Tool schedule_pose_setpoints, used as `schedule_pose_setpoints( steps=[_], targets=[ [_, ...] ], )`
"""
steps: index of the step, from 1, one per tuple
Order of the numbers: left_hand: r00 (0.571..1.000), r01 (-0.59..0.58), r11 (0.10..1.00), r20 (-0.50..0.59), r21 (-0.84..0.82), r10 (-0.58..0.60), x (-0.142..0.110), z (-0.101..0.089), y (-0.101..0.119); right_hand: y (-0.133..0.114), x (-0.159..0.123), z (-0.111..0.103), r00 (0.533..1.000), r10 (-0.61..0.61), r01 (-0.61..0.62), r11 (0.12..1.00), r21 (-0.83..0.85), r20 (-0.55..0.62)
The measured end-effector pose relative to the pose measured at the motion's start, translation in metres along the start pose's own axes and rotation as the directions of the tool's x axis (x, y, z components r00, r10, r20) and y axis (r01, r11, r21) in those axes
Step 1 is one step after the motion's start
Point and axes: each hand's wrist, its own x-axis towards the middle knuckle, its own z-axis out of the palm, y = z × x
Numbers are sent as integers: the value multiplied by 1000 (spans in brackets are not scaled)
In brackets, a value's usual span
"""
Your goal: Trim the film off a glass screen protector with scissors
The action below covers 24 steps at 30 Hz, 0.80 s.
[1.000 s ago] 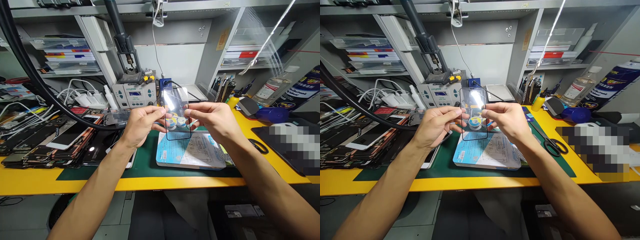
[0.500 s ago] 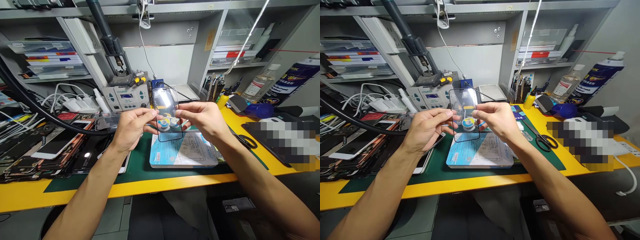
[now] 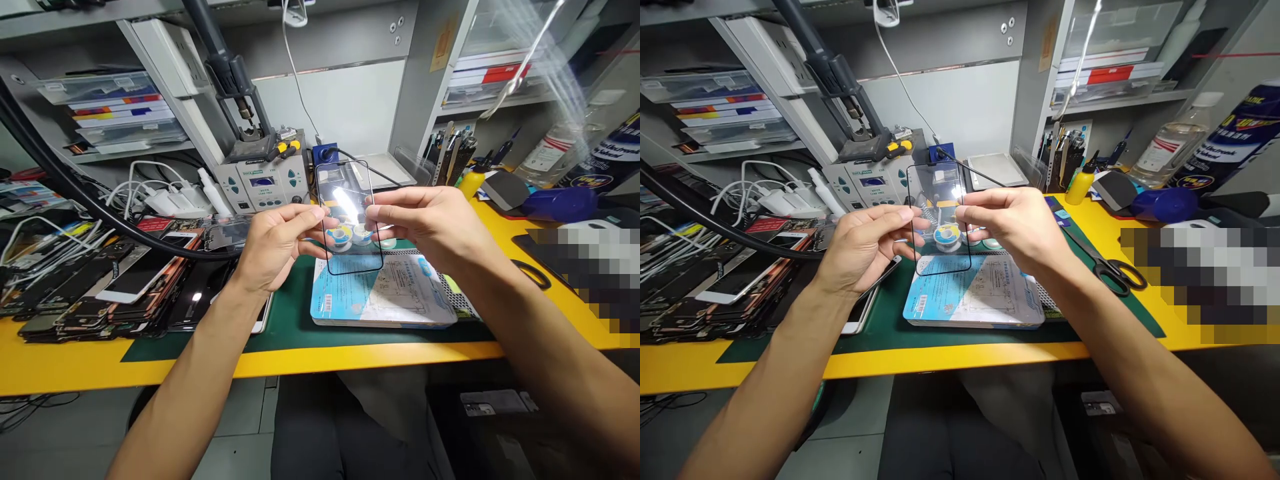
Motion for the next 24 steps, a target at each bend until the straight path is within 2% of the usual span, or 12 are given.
schedule_pose_setpoints(
  steps=[16, 24],
  targets=[
    [1000, -12, 1000, 2, 14, 12, 0, 1, -1, 5, 3, -1, 999, -24, 23, 998, 57, 20],
    [1000, -11, 1000, -2, 22, 11, 0, 0, -1, 1, 1, 0, 1000, -15, 15, 1000, 6, -15]
  ],
)
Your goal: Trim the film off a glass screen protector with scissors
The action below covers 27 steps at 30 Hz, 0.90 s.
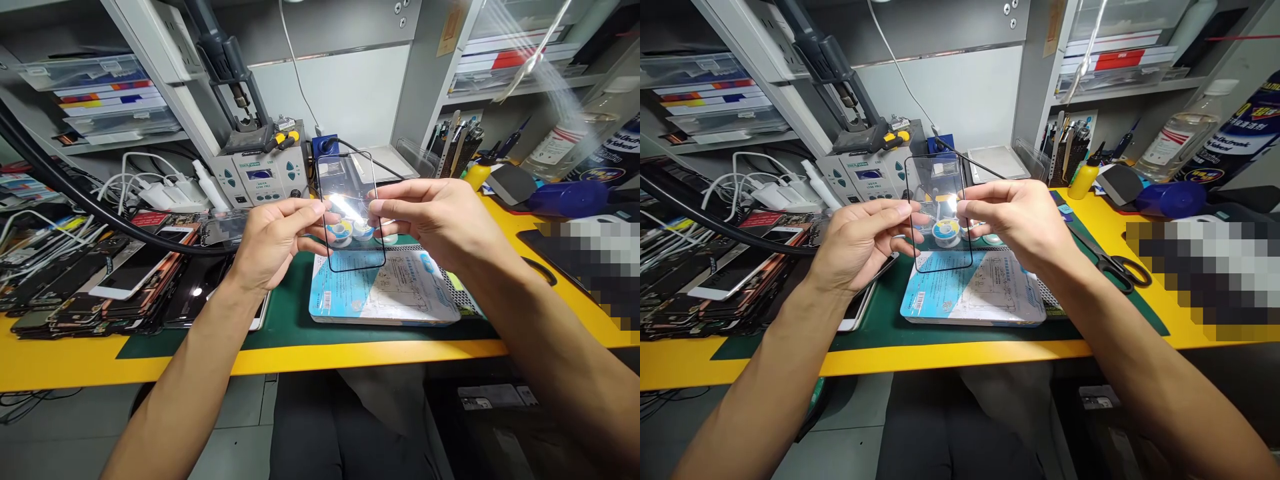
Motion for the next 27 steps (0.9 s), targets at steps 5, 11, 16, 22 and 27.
schedule_pose_setpoints(
  steps=[5, 11, 16, 22, 27],
  targets=[
    [1000, -1, 1000, 12, -10, 1, 0, 0, 0, -2, -1, 1, 1000, -4, 4, 1000, -15, -7],
    [1000, 5, 1000, 4, 2, -5, -1, 1, 1, -2, -1, 1, 1000, 6, -6, 1000, -22, -15],
    [1000, -3, 1000, 4, -3, 3, -1, 1, 1, -5, 0, 1, 997, 73, -73, 997, 39, -9],
    [1000, -3, 1000, 9, -24, 4, 0, 0, 0, -6, -1, 1, 996, 88, -88, 993, 74, -1],
    [1000, -2, 1000, -3, -22, 2, -1, 0, 2, -4, -3, 1, 997, 72, -73, 996, 57, 15]
  ],
)
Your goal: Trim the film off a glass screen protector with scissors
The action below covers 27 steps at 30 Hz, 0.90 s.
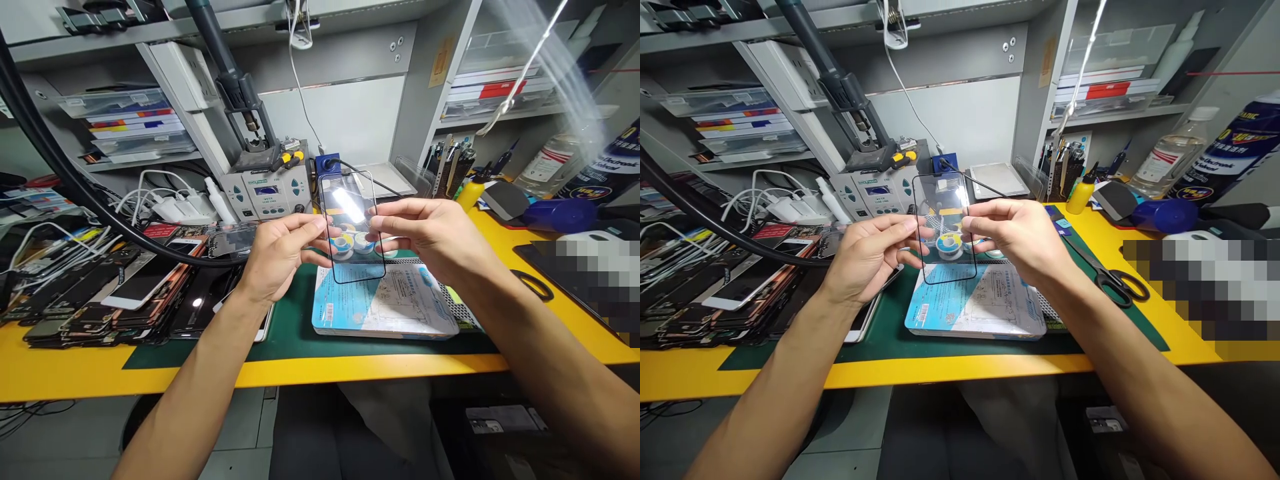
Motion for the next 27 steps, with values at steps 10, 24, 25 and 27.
schedule_pose_setpoints(
  steps=[10, 24, 25, 27],
  targets=[
    [1000, 7, 1000, 4, 4, -7, 2, 0, -1, 1, 2, -1, 1000, -10, 10, 1000, -9, 3],
    [998, -59, 996, -16, 63, 60, 0, 2, -1, 1, 1, 0, 1000, -4, 4, 1000, -11, 28],
    [997, -72, 995, -19, 71, 74, -1, 2, -2, 1, 1, 0, 1000, -4, 4, 1000, -11, 25],
    [995, -94, 992, -25, 84, 97, -1, 2, -2, 1, 0, 0, 1000, -6, 6, 1000, -13, 25]
  ],
)
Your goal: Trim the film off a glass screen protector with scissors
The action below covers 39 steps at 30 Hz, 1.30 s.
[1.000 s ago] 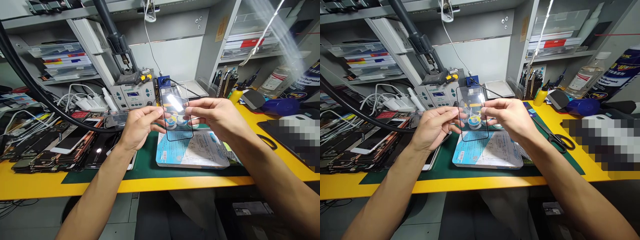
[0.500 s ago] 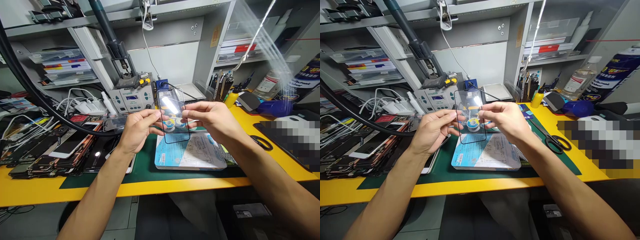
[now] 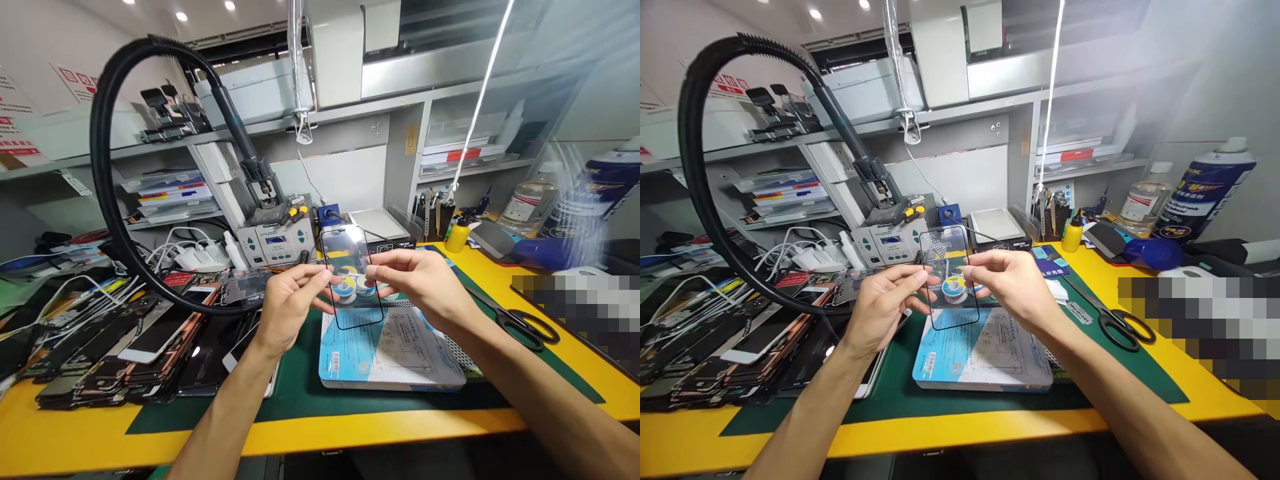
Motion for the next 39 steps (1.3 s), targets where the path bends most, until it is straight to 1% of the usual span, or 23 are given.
schedule_pose_setpoints(
  steps=[5, 9, 15, 23, 29, 34, 39],
  targets=[
    [999, -45, 999, -18, 31, 46, -1, 0, -2, -2, -2, 1, 999, -23, 23, 1000, 1, 24],
    [996, -76, 996, -33, 56, 78, 0, -1, -2, -6, -5, 1, 999, -40, 41, 998, -41, 28],
    [996, -83, 993, -37, 85, 87, -1, -1, -1, -6, -5, -1, 997, -71, 74, 994, -77, 35],
    [992, -100, 990, -70, 99, 107, -3, -1, 0, -7, -7, 1, 991, -133, 133, 991, -31, 5],
    [991, -94, 992, -87, 82, 101, -1, -2, -1, -9, -8, 3, 989, -147, 147, 989, -4, -4],
    [991, -74, 995, -106, 62, 80, -2, -1, 1, -10, -8, 0, 988, -146, 138, 981, 134, 48],
    [989, -66, 997, -128, 45, 71, -1, -1, 1, -8, -5, -3, 991, -127, 116, 964, 239, 34]
  ],
)
